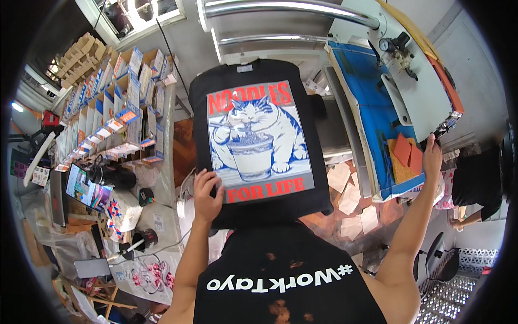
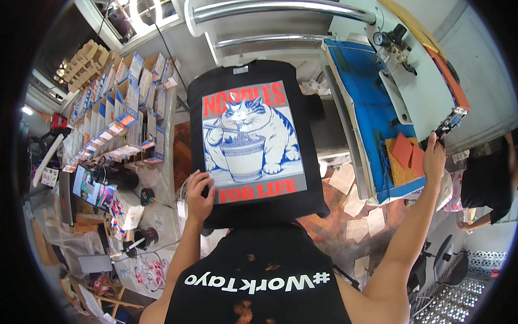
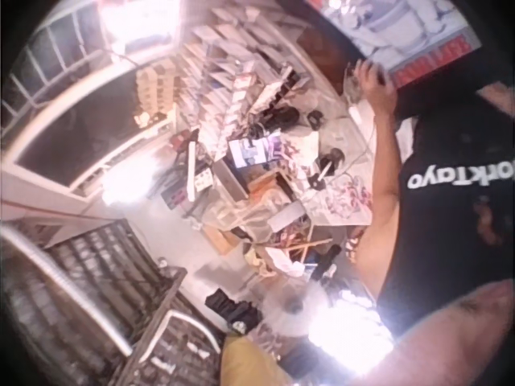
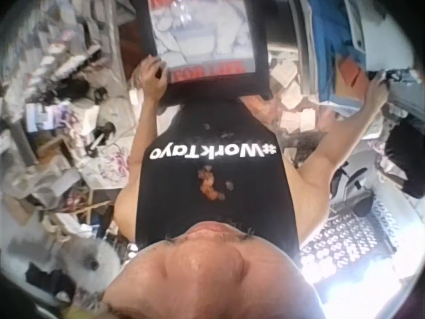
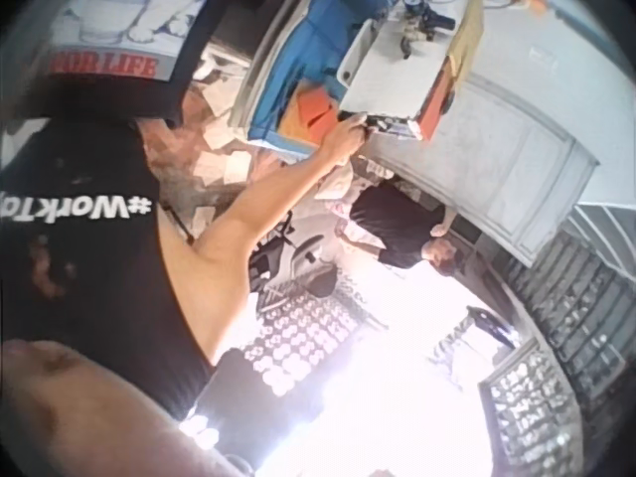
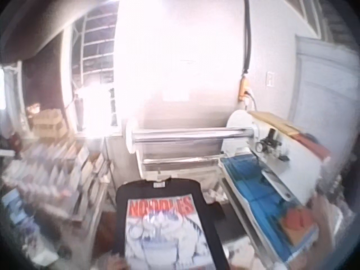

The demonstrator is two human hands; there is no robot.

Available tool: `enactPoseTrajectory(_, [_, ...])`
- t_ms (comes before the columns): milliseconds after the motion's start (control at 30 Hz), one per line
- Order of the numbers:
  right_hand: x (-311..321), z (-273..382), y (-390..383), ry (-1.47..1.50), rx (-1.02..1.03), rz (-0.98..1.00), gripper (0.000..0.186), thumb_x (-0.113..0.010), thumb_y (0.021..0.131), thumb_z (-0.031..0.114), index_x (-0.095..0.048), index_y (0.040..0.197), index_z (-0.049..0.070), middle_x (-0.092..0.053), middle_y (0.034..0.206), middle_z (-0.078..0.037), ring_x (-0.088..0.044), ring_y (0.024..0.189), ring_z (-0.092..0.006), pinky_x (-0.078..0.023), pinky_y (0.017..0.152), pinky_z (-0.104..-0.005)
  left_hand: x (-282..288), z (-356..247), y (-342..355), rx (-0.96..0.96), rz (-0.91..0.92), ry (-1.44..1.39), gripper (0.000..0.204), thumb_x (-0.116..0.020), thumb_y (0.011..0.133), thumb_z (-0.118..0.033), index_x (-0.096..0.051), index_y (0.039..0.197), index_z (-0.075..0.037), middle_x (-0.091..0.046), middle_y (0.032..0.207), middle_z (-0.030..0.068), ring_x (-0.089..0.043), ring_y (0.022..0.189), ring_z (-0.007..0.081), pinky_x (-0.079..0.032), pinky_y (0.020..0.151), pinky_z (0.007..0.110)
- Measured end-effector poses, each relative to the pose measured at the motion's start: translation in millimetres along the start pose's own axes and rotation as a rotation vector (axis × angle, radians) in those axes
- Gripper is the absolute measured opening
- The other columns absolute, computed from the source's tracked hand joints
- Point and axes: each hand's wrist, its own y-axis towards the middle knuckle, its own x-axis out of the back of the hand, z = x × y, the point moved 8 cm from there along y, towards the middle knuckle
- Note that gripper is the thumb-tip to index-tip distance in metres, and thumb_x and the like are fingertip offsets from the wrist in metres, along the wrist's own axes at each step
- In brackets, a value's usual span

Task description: The person places black t-shirts onto a heat press, aligns printed vinyl designs, and operates the press to apply the graphics. They handle multiple shirts and designs, including a cat graphic and an 'ADOBO' text design, then stack the finished shirts.

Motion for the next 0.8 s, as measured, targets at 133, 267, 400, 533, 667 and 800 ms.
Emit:
enactPoseTrajectory(133, [-18.5, -4.6, 4.6, -0.042, 0.163, -0.028, 0.074, -0.03, 0.109, 0.052, -0.068, 0.115, -0.011, -0.066, 0.119, -0.032, -0.058, 0.115, -0.0499, -0.043, 0.102, -0.0538, -2.7, 2.0, -1.8, -0.021, -0.032, 0.017, 0.025, -0.082, 0.075, -0.008, -0.07, 0.097, -0.004, -0.065, 0.121, 0.0133, -0.053, 0.129, 0.0399, -0.04, 0.11, 0.049])
enactPoseTrajectory(267, [-10.9, 18.7, -6.7, -0.047, 0.129, -0.015, 0.076, -0.028, 0.109, 0.053, -0.069, 0.11, -0.011, -0.067, 0.114, -0.033, -0.059, 0.111, -0.051, -0.044, 0.099, -0.0543, -4.6, 1.3, -5.8, -0.027, -0.048, 0.04, 0.026, -0.085, 0.073, -0.011, -0.071, 0.095, -0.004, -0.066, 0.121, 0.0121, -0.053, 0.128, 0.0394, -0.041, 0.11, 0.05])
enactPoseTrajectory(400, [0.8, 49.6, -30.8, -0.076, 0.217, 0.025, 0.07, -0.043, 0.106, 0.055, -0.071, 0.108, -0.008, -0.068, 0.114, -0.031, -0.057, 0.115, -0.0494, -0.042, 0.103, -0.0546, -4.2, -0.6, -10.3, -0.057, -0.072, 0.057, 0.026, -0.085, 0.073, -0.012, -0.072, 0.094, -0.004, -0.066, 0.122, 0.0113, -0.054, 0.127, 0.0391, -0.042, 0.109, 0.049])
enactPoseTrajectory(533, [-0.2, 78.9, -58.7, -0.082, 0.245, 0.052, 0.064, -0.058, 0.099, 0.056, -0.071, 0.105, -0.007, -0.069, 0.111, -0.028, -0.057, 0.114, -0.0486, -0.042, 0.104, -0.0534, -5.3, -2.0, -7.1, -0.075, -0.069, 0.062, 0.028, -0.085, 0.073, -0.012, -0.071, 0.097, -0.005, -0.066, 0.121, 0.0112, -0.054, 0.127, 0.0389, -0.043, 0.108, 0.048])
enactPoseTrajectory(667, [18.3, 147.4, -117.3, -0.063, 0.297, -0.072, 0.056, -0.066, 0.094, 0.051, -0.07, 0.104, -0.005, -0.069, 0.109, -0.025, -0.057, 0.112, -0.0463, -0.042, 0.104, -0.051, -4.4, 1.1, -9.6, -0.079, -0.061, 0.089, 0.034, -0.084, 0.073, -0.013, -0.07, 0.104, -0.006, -0.064, 0.12, 0.0115, -0.053, 0.127, 0.0382, -0.043, 0.107, 0.047])
enactPoseTrajectory(800, [24.5, 194.5, -165.5, 0.164, 0.443, -0.176, 0.044, -0.073, 0.091, 0.038, -0.069, 0.102, -0.004, -0.068, 0.105, -0.023, -0.057, 0.107, -0.0446, -0.043, 0.098, -0.0527, -7.5, 1.8, -6.4, -0.047, -0.002, 0.093, 0.039, -0.083, 0.074, -0.013, -0.068, 0.109, -0.006, -0.062, 0.123, 0.0124, -0.05, 0.126, 0.0378, -0.041, 0.108, 0.047])
